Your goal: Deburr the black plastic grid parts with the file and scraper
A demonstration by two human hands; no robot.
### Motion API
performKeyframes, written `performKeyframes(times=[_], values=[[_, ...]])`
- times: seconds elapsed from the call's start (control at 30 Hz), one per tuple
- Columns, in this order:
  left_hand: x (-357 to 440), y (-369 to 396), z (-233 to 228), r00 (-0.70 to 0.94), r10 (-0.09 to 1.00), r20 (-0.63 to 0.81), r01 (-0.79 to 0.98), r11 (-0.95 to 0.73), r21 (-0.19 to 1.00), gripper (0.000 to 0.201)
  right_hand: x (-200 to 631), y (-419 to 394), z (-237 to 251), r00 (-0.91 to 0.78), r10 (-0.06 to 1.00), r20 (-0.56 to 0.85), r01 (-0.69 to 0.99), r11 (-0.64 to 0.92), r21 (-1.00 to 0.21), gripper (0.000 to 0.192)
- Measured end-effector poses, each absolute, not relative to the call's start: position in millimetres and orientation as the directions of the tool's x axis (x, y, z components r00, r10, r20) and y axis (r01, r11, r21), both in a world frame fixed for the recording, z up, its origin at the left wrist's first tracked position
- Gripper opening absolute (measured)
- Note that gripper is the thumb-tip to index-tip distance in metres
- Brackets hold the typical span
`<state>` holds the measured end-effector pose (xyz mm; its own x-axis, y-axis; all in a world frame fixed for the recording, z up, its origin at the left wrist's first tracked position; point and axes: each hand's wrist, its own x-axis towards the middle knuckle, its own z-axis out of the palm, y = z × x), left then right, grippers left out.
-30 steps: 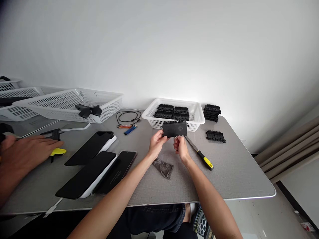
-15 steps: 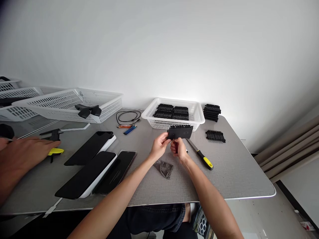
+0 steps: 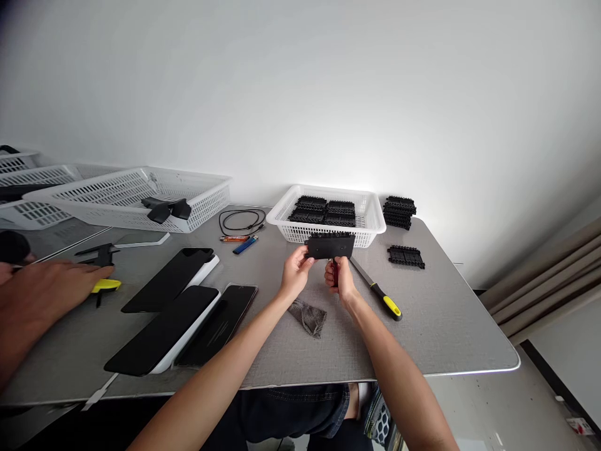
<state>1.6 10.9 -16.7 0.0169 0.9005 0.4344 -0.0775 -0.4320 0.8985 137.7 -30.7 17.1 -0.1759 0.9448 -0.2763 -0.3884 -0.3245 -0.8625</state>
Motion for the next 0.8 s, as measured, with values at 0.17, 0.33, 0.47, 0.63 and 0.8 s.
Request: performKeyframes(times=[0.17, 0.33, 0.47, 0.63, 0.8], values=[[-1.1, 16.4, -19.6, -0.028, 0.9, 0.435, -0.151, -0.434, 0.888, 0.042, 142.4, -27.9, 15.2, -0.05, 0.953, -0.298, -0.411, -0.291, -0.864, 0.028], [0.1, 15.1, -19.0, -0.015, 0.898, 0.44, -0.138, -0.437, 0.889, 0.038, 142.6, -28.5, 15.7, -0.006, 0.952, -0.307, -0.413, -0.282, -0.866, 0.026], [1.2, 14.0, -18.1, -0.008, 0.901, 0.434, -0.128, -0.431, 0.893, 0.036, 143.4, -28.3, 16.1, 0.007, 0.95, -0.313, -0.422, -0.281, -0.862, 0.026], [1.3, 12.9, -16.8, 0.002, 0.904, 0.427, -0.13, -0.424, 0.896, 0.035, 145.8, -26.9, 16.0, -0.011, 0.949, -0.315, -0.414, -0.291, -0.862, 0.026], [0.4, 13.6, -17.2, -0.021, 0.905, 0.426, -0.145, -0.424, 0.894, 0.037, 146.6, -26.4, 16.7, -0.018, 0.959, -0.281, -0.411, -0.264, -0.873, 0.033]])
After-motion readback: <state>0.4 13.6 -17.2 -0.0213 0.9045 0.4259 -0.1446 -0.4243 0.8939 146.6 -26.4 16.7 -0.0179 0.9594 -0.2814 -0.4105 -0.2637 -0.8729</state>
